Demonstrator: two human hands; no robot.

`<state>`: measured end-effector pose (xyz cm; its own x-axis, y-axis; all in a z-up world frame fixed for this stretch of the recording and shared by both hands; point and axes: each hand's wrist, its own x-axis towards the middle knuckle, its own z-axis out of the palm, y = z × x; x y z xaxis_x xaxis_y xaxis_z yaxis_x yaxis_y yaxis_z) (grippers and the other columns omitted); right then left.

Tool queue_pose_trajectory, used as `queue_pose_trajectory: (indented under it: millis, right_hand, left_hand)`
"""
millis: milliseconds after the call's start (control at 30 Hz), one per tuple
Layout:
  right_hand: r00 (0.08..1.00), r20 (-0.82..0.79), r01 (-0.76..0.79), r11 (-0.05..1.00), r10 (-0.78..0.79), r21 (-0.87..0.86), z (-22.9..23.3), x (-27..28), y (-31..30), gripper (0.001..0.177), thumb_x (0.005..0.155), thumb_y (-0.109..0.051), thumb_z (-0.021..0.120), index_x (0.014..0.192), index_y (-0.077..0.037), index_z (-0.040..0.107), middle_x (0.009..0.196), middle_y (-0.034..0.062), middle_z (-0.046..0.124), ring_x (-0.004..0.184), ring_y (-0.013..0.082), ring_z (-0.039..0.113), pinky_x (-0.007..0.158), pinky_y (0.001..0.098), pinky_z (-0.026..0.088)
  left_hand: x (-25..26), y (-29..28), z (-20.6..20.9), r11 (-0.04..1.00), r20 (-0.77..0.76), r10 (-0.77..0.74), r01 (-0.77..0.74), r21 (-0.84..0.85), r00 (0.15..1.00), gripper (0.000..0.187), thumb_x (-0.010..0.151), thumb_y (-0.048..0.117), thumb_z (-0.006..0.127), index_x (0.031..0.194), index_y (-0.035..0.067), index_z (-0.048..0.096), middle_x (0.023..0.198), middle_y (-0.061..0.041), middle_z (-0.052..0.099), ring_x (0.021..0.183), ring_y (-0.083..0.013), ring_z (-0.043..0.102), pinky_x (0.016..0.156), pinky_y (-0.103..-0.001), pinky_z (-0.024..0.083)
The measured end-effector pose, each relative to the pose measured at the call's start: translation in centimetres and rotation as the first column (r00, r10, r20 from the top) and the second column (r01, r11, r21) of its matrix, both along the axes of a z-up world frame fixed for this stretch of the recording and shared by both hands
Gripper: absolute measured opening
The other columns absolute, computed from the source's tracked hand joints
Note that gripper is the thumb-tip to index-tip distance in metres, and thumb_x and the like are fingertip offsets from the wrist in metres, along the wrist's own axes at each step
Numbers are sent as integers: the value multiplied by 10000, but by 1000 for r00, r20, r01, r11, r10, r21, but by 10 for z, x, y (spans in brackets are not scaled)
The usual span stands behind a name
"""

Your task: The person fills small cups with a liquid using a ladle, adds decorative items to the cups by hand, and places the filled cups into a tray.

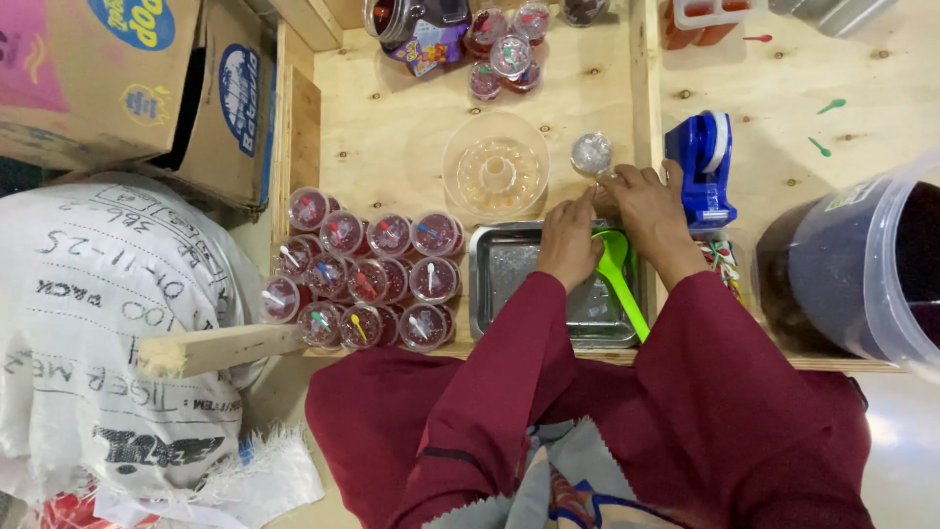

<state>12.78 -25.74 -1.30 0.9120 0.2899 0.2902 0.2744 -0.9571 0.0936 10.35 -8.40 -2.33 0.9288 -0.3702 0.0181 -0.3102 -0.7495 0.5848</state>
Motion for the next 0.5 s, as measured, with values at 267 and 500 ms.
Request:
queue_pose_trajectory:
  millis: [267,500]
  right_hand:
    - [999,46,-34,989,27,141,-7,1,-2,331,915,-317,728,1241,-300,672,1147,-28,651,980,184,659,1092,489,332]
    - [997,32,-67,991,64,114,-6,-2,0,471,720,-348,857,1162,-296,701,1110,-34,651,967,196,641,1055,486,345]
  left_hand:
    - [9,-1,27,998,-124,33,-40,-54,992,966,812,227,706,1621,63,206,1435,-210,557,1363,-382,477,1189,-537,278]
    - [11,1,-1,996,-166,8,-23,-86,986,983,808,235,694,1631,58,186,1461,-145,562,1396,-324,465,1225,-548,191]
